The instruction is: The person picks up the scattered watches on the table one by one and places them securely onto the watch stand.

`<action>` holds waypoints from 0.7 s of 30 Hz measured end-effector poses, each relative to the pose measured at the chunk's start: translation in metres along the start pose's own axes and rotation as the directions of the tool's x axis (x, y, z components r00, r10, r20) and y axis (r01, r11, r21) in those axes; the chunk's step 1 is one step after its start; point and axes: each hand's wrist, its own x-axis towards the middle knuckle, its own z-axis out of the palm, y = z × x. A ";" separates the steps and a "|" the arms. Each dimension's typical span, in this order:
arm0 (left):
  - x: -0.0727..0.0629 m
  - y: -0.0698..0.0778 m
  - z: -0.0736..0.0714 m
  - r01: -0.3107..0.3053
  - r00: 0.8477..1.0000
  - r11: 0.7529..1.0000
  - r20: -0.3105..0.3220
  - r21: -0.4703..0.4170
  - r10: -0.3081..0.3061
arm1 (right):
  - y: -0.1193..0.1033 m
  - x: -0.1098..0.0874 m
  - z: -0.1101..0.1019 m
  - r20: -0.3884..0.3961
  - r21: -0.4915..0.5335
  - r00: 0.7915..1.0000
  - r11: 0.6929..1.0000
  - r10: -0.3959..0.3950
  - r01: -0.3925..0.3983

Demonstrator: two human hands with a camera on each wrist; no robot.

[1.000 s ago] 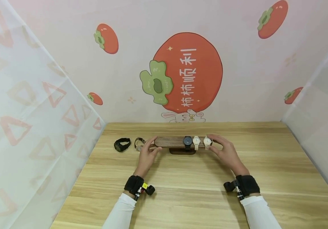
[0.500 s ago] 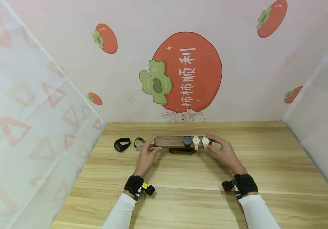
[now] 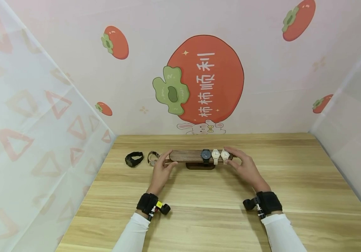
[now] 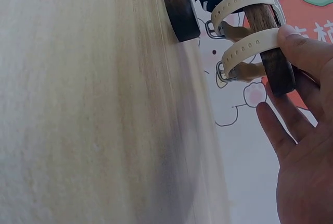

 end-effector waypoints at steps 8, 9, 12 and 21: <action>0.000 0.001 0.000 -0.001 1.000 0.999 -0.001 0.036 0.001 | 0.001 0.000 0.001 -0.003 -0.010 1.000 1.000 -0.014 0.014; 0.000 0.001 0.000 -0.003 1.000 0.999 0.001 0.039 0.003 | 0.001 -0.001 0.001 -0.005 -0.010 1.000 1.000 -0.016 0.016; 0.001 -0.001 0.000 -0.007 1.000 0.999 0.006 0.039 0.007 | 0.000 -0.001 0.001 -0.008 -0.010 1.000 1.000 -0.013 0.013; 0.001 -0.002 -0.009 -0.005 0.997 0.999 0.074 0.033 0.002 | -0.005 -0.003 0.002 -0.001 -0.017 1.000 1.000 -0.009 0.009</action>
